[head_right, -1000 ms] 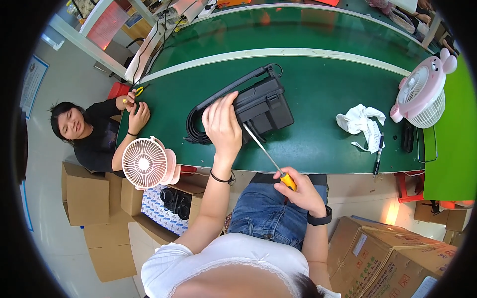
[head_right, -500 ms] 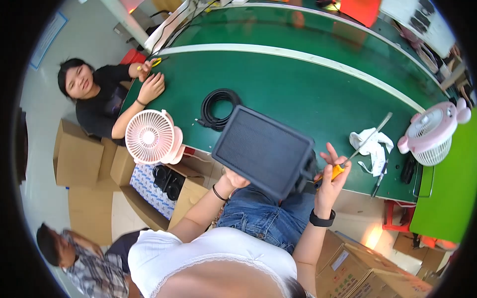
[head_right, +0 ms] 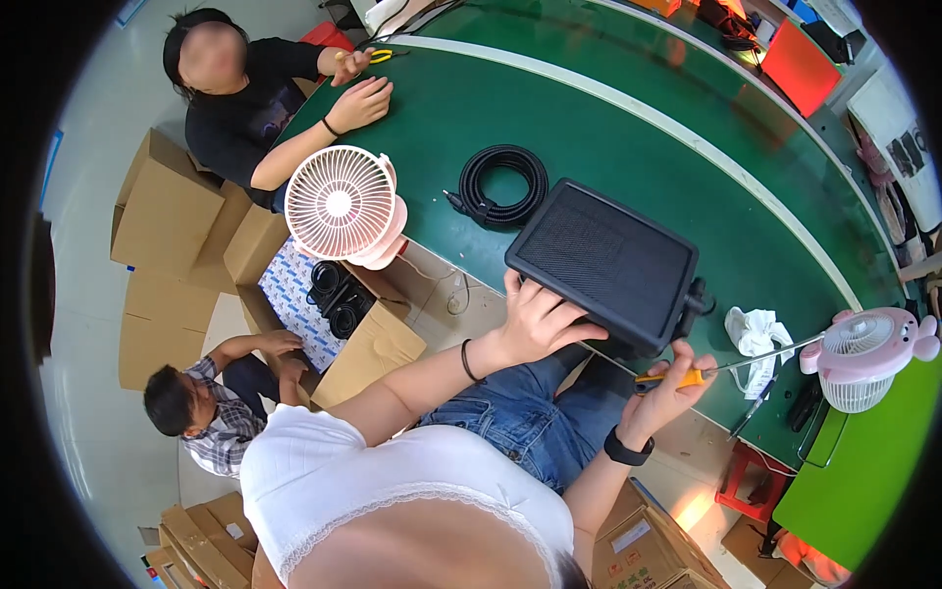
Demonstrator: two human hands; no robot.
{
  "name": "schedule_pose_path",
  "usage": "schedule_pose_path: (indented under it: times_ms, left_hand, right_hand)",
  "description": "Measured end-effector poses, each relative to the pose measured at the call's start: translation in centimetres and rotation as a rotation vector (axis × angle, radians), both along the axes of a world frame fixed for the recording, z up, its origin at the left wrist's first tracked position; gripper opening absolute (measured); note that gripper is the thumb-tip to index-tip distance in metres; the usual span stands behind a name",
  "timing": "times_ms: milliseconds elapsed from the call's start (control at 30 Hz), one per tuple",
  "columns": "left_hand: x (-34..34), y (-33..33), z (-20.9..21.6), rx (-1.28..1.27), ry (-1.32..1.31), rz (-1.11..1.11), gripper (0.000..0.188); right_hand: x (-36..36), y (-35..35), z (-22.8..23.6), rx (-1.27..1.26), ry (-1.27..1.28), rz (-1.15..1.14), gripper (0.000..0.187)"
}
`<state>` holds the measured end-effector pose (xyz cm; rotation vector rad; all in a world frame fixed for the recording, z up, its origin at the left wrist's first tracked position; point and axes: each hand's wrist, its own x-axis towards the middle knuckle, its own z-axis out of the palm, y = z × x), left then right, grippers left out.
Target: Assembling and inspecting a portable solar panel unit with its integrated battery box and cables.
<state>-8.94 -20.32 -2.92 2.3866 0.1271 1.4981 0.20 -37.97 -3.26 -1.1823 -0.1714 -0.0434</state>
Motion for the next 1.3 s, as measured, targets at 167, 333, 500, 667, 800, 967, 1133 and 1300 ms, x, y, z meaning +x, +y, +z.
schedule_pose_path:
  times_ms: [167,333,500,667,800,967,1133,1300]
  left_hand:
    - [1.1,-1.7,-0.4,0.089,-0.046,0.054,0.033]
    - [0.4,-1.4,-0.9,0.124,-0.039,0.037,0.028]
    - [-0.1,-0.4,-1.7,0.195,-0.016,0.025,0.028]
    - [-0.2,0.4,-2.3,0.110,-0.086,-0.056,0.037]
    - [-1.0,0.0,-2.7,0.071,-0.045,-0.008,0.040]
    - [-1.3,-0.5,-2.6,0.065,-0.005,0.005,0.040]
    - [-0.8,-0.8,-2.6,0.041,0.023,0.023,0.043]
    - [-0.9,1.9,-1.7,0.263,0.139,0.161,0.035]
  right_hand:
    - [1.3,1.0,2.3,-0.073,-0.066,-0.067,0.016]
    - [2.4,0.2,1.6,0.004,-0.020,0.037,0.015]
    - [2.4,0.9,1.8,-0.028,-0.198,0.105,0.018]
    - [3.5,1.3,3.2,-0.061,-0.066,0.103,0.019]
    - [3.3,1.2,2.4,-0.045,-0.100,0.110,0.023]
    - [2.7,1.0,2.0,-0.073,-0.071,0.036,0.031]
    - [2.9,1.5,2.7,-0.123,0.111,-0.033,0.028]
    - [4.3,3.1,1.3,-0.135,-0.087,-0.016,0.018]
